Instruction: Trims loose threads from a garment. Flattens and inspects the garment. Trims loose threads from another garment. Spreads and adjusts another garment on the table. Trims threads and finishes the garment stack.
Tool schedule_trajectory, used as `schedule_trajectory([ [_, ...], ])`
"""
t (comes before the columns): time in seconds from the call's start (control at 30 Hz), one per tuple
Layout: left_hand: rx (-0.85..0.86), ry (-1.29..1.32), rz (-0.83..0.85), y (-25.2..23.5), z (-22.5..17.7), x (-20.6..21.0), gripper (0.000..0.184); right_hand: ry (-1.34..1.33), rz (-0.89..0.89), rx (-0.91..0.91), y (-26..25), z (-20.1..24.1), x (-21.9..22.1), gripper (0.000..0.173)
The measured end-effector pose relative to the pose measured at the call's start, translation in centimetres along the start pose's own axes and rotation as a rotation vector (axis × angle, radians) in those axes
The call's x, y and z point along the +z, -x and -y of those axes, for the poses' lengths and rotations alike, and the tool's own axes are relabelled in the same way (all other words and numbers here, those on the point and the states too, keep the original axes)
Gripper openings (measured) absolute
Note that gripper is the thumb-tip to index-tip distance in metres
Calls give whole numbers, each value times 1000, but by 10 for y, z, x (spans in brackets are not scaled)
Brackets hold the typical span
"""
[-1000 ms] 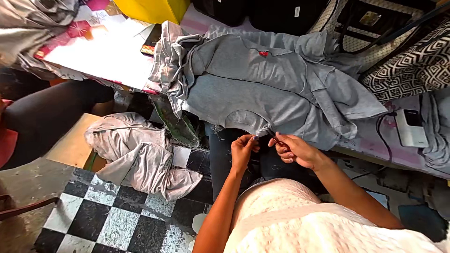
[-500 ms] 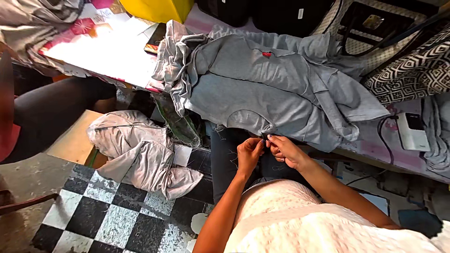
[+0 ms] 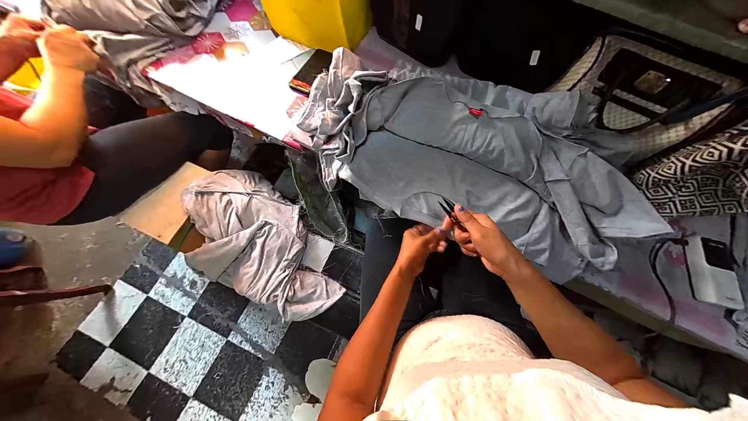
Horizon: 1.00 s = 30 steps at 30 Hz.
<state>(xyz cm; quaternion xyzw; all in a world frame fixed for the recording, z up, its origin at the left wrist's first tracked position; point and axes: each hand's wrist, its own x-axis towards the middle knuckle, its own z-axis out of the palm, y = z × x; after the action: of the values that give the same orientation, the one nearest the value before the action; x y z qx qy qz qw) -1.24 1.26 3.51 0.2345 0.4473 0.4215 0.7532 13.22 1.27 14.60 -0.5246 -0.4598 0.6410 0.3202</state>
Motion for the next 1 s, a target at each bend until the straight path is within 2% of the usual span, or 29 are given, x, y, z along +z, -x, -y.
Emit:
schedule_trajectory([
  [0.07,-27,-210,157,17,-3,-6,8,59,-31,-97,-1,4,-1,34],
  [0.13,-56,-612,254,36,-12,-21,15,175,-106,-163,-1,2,-8,21],
  [0.17,-48,-835,206,43,-18,-27,21,244,-142,-182,-2,1,-11,19],
  [0.23,121,-1029,-135,50,-28,-35,37,386,-177,-223,-7,-3,-13,20],
  [0.3,443,-931,-535,40,-35,-35,42,499,-162,-289,-16,-6,-6,20],
  [0.33,521,-837,-630,30,-39,-36,45,548,-147,-323,-22,-7,0,21],
  [0.4,490,-583,-600,9,-45,-41,50,624,-108,-354,-33,-7,14,24],
  [0.47,411,-308,-506,-1,-45,-53,22,672,-66,-340,-39,-2,24,26],
  [0.5,391,-292,-489,2,-45,-64,16,686,-55,-329,-40,-1,26,26],
  [0.53,393,-369,-510,10,-44,-77,16,692,-55,-317,-41,-1,25,26],
  [0.6,388,-639,-661,30,-43,-111,18,690,-66,-288,-42,-3,19,25],
  [0.67,265,-919,-845,52,-46,-143,24,706,-76,-248,-45,-10,12,25],
  [0.7,195,-963,-887,60,-51,-150,29,724,-75,-238,-47,-13,11,25],
  [0.73,180,-953,-889,65,-57,-150,35,738,-72,-236,-51,-14,14,25],
  [0.8,302,-761,-791,58,-67,-125,42,737,-53,-235,-62,-16,23,26],
  [0.87,352,-395,-506,37,-69,-87,49,662,-4,-204,-72,-14,35,30],
  [0.9,335,-301,-409,25,-66,-74,52,591,33,-155,-75,-12,41,35],
  [0.93,319,-302,-399,13,-62,-65,46,496,78,-80,-75,-10,46,40],
  [1.0,279,-471,-479,3,-54,-59,23,297,163,84,-73,-4,48,48],
])
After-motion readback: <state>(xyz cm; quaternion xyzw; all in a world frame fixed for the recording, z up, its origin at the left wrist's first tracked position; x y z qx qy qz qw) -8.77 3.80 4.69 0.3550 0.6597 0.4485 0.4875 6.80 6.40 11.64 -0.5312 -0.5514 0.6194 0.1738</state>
